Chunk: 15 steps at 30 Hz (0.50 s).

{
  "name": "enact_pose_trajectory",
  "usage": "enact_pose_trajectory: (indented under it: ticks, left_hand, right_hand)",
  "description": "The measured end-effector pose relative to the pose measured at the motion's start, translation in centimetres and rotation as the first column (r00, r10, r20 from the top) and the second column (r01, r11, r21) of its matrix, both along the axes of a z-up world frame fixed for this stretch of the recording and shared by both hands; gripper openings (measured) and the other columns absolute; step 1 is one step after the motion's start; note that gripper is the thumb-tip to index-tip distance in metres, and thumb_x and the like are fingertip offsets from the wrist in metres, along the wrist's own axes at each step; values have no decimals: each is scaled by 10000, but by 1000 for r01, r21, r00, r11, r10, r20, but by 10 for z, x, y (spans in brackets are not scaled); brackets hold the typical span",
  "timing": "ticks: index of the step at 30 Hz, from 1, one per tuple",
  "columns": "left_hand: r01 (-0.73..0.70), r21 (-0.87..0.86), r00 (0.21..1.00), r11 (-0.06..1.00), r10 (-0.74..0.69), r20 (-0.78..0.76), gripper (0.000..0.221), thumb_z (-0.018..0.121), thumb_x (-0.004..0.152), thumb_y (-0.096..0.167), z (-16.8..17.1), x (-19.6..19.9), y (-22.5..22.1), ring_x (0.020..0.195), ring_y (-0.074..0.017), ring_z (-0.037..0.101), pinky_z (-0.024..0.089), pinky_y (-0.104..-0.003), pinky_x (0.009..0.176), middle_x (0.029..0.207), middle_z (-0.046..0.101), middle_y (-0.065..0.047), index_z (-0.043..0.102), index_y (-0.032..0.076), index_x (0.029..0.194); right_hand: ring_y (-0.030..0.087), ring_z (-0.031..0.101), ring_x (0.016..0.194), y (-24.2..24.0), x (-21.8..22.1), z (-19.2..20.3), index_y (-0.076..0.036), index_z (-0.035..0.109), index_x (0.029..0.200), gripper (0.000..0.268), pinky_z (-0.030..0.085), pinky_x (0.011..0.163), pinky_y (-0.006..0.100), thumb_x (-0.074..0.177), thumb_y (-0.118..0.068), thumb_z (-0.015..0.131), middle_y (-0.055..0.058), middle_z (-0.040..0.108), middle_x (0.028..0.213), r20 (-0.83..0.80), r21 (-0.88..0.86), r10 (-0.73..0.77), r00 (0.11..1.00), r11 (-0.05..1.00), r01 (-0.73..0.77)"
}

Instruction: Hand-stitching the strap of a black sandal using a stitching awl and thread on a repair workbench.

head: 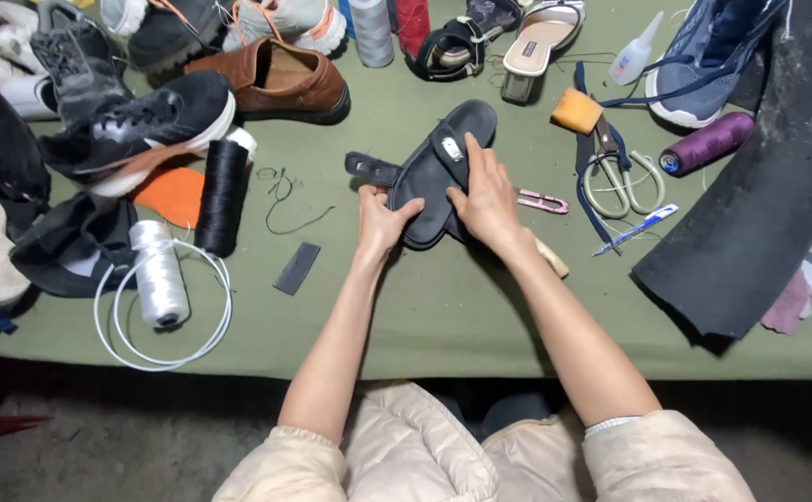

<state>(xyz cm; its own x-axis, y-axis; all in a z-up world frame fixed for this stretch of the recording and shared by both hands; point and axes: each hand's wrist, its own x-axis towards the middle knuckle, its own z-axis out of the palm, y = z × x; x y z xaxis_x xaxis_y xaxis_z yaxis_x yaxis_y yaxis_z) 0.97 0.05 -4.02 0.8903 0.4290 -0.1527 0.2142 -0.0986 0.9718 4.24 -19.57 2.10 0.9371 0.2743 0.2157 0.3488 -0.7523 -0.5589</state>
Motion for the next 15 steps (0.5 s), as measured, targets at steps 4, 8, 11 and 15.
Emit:
enact_pose_trajectory:
  ticks: [4, 8, 11, 15]
  left_hand:
    - [112, -95, 991, 989, -105, 85, 842, 1001, 651, 176, -10, -4, 1, 865, -163, 736, 643, -296, 697, 1015, 757, -110, 487, 3, 1295]
    - [112, -151, 983, 982, -87, 165, 735, 934, 723, 88, -2, -15, -2, 852, -157, 718, 660, -299, 705, 998, 748, -107, 519, 50, 1329]
    - [125, -118, 973, 985, -99, 210, 644, 881, 792, 101, 48, -36, -13, 895, -133, 698, 654, -274, 725, 1055, 746, -101, 543, 73, 1340]
    - [103, -43, 959, 994, -87, 269, 539, 910, 789, 184, 27, -29, -6, 919, -177, 723, 655, -322, 735, 1048, 744, -126, 647, 91, 1250]
  right_hand:
    - [511, 518, 1273, -25, -24, 18, -67, 389, 1560, 724, 380, 1073, 652, 920, -108, 725, 219, 509, 1393, -57, 214, 95, 994, 974, -81]
    - [481, 524, 1229, -50, -58, 14, -19, 498, 1449, 590, 459, 1011, 583, 918, -139, 726, 225, 490, 1347, -9, 199, 3, 1000, 980, -1]
    - [392, 553, 1184, -58, -70, -27, -60, 562, 1401, 595, 490, 953, 542, 901, -312, 763, 169, 582, 1253, -45, -113, 51, 998, 992, -56]
    - [299, 536, 1070, -48, -64, -34, -150, 697, 1048, 309, 452, 925, 444, 849, -372, 775, 56, 623, 971, -90, -265, 43, 995, 962, -66]
